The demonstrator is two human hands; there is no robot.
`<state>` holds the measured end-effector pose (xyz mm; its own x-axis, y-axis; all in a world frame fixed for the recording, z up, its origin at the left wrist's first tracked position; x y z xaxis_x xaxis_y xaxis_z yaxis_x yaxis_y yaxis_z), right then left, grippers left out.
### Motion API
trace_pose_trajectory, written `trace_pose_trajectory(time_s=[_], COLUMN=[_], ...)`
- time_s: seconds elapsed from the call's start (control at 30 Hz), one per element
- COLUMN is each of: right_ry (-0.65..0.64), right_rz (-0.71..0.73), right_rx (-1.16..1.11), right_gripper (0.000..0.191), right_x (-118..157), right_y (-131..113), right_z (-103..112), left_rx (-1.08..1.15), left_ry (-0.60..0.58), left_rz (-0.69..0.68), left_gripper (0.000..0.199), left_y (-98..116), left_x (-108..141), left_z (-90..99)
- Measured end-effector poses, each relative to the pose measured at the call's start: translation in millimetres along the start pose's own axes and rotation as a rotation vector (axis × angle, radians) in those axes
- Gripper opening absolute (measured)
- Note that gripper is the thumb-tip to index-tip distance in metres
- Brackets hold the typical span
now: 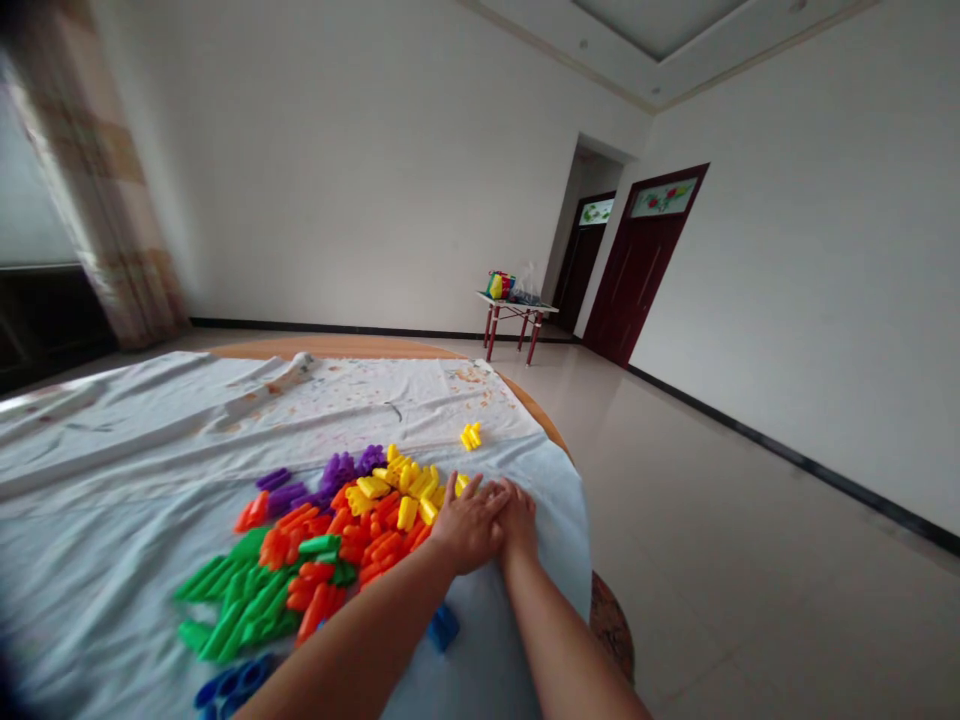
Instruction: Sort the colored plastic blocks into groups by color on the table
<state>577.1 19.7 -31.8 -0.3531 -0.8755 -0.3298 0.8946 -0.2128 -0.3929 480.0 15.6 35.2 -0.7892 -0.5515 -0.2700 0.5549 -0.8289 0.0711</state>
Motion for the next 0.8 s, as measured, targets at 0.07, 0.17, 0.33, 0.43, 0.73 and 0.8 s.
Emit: trace_pose_trajectory(time_s=[0.07, 0.17, 0.33, 0.43, 0.73, 0.8], right_ry=[0.014, 0.033, 0.025, 0.021, 0.037, 0.042], right_rz=[-0.011, -0.029, -0.039, -0.044, -0.032, -0.031], right_rx=[0.029, 0.111, 0.193, 0.214, 0.254, 0.257], right_gripper=[0.037, 0.038, 0.038, 0.037, 0.036, 0.036], right_x=[-0.1, -0.2, -0.8, -1.5, -0.9, -0.8], right_y=[0.0, -2.5, -2.9, -0.3, 2.1, 2.1], right_z=[-0.1, 1.0, 0.0, -1.6, -2.8, -2.7], left_rx=[-0.037, -0.111, -0.232, -0.300, -0.377, -0.345], left_ry=[-0.019, -0.064, -0.118, -0.127, -0.022, 0.032], left_rz=[0.036, 0.112, 0.158, 0.180, 0.376, 0.442], left_gripper=[0.046, 0.041, 0.037, 0.039, 0.034, 0.029], left_y=[-19.3, -52.9, -100.0, -131.8, -259.2, -276.3], left_x=[3.4, 13.9, 42.0, 68.9, 172.9, 189.4], left_z=[-4.5, -6.4, -0.3, 11.7, 84.9, 106.5])
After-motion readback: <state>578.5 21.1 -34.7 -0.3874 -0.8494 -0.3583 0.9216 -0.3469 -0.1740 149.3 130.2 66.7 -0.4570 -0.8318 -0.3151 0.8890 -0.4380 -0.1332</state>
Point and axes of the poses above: each hand's wrist, its own x-axis away from the middle knuckle, its own z-axis out of the back of the hand, y = z × x, the point moved 7 cm from there along -x, towards the middle knuckle, and after that the axes turned 8 degrees about -x, right-handed, at the moved point
